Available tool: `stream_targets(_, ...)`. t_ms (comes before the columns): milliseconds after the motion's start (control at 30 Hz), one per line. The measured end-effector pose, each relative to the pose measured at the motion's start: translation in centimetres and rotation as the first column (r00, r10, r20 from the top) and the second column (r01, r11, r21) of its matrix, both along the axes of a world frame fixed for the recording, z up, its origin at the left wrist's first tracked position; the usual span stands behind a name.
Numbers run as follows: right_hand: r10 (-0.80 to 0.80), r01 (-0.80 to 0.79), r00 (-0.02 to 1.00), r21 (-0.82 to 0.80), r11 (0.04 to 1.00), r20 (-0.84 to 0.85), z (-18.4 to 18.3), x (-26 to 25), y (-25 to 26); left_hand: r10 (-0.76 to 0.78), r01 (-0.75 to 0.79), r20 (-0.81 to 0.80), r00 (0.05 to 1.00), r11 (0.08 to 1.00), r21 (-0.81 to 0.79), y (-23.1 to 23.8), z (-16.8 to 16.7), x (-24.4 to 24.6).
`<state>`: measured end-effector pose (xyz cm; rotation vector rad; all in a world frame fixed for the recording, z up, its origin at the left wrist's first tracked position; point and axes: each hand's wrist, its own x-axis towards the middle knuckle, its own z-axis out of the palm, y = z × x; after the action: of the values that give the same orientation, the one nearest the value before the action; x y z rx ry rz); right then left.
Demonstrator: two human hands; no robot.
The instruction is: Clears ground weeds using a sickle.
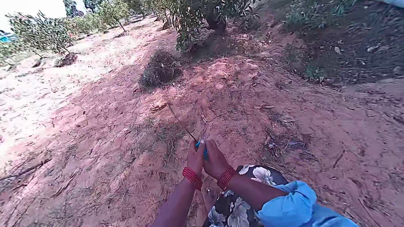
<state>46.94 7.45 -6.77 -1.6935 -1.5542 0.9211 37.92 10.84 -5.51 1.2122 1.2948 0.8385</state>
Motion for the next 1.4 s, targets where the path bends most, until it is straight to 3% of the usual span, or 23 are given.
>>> stream_targets(133, 0.179, -0.17, 0.978, 0.094, 0.981, -0.103, -0.8, 0.7, 0.1, 0.185, -0.186, -0.039, 0.982, 0.981, -0.05, 1.5, -1.2, 0.7)
stream_targets(200, 0.187, -0.14, 0.969, 0.267, 0.954, -0.162, -1.3, 1.1, 0.2, 0.242, -0.242, -0.011, 0.97, 0.965, -0.104, 3.7, -1.1, -0.5)
stream_targets(267, 0.151, -0.101, 0.982, 0.361, 0.927, -0.114, -1.4, 1.8, 0.3, 0.221, -0.22, -0.023, 0.975, 0.948, -0.228, 6.7, 0.3, -3.3)
stream_targets(333, 0.189, -0.182, 0.982, 0.21, 0.961, -0.014, -0.3, 2.9, 0.4, 0.083, -0.122, -0.137, 0.987, 0.944, -0.306, 8.5, 2.1, -7.8)
stream_targets(400, 0.255, -0.255, 0.967, 0.064, 0.965, 0.005, 0.6, 3.7, 1.1, -0.015, -0.076, -0.337, 0.941, 0.964, -0.255, 8.7, 4.4, -11.5)
stream_targets(467, 0.299, -0.299, 0.954, 0.008, 0.954, 0.036, 0.4, 4.0, 1.4, 0.012, -0.103, -0.44, 0.898, 0.977, -0.185, 7.9, 6.2, -14.8)
stream_targets(533, 0.366, -0.362, 0.923, -0.057, 0.931, 0.122, 0.0, 4.1, 1.3, 0.083, -0.14, -0.434, 0.897, 0.985, -0.1, 7.1, 7.5, -18.4)
stream_targets(667, 0.451, -0.408, 0.864, -0.215, 0.887, 0.222, -0.9, 4.4, 0.8, 0.22, -0.185, -0.493, 0.842, 0.975, 0.121, 6.3, 7.2, -25.9)
stream_targets(800, 0.374, -0.3, 0.877, -0.264, 0.917, 0.301, -1.6, 5.3, 1.3, 0.307, -0.336, -0.563, 0.767, 0.94, 0.055, 6.6, 4.1, -31.9)
stream_targets(900, 0.352, -0.224, 0.841, -0.327, 0.918, 0.411, -3.0, 5.7, 1.9, 0.335, -0.451, -0.518, 0.787, 0.885, -0.113, 6.8, 0.7, -34.8)
stream_targets(1067, 0.418, -0.264, 0.806, -0.378, 0.887, 0.419, -3.8, 4.6, 3.0, 0.402, -0.5, -0.362, 0.841, 0.833, -0.236, 6.7, -6.6, -38.5)
stream_targets(1167, 0.482, -0.294, 0.776, -0.443, 0.847, 0.407, -4.7, 2.6, 4.3, 0.415, -0.527, -0.374, 0.829, 0.803, -0.277, 5.8, -10.2, -41.0)
stream_targets(1300, 0.541, -0.267, 0.731, -0.556, 0.787, 0.415, -8.8, -0.6, 5.5, 0.357, -0.49, -0.396, 0.846, 0.813, -0.315, 4.1, -16.0, -43.9)
stream_targets(1400, 0.411, -0.145, 0.771, -0.494, 0.857, 0.486, -13.7, -2.3, 5.6, 0.538, -0.635, -0.345, 0.769, 0.708, -0.31, 0.8, -19.9, -42.6)
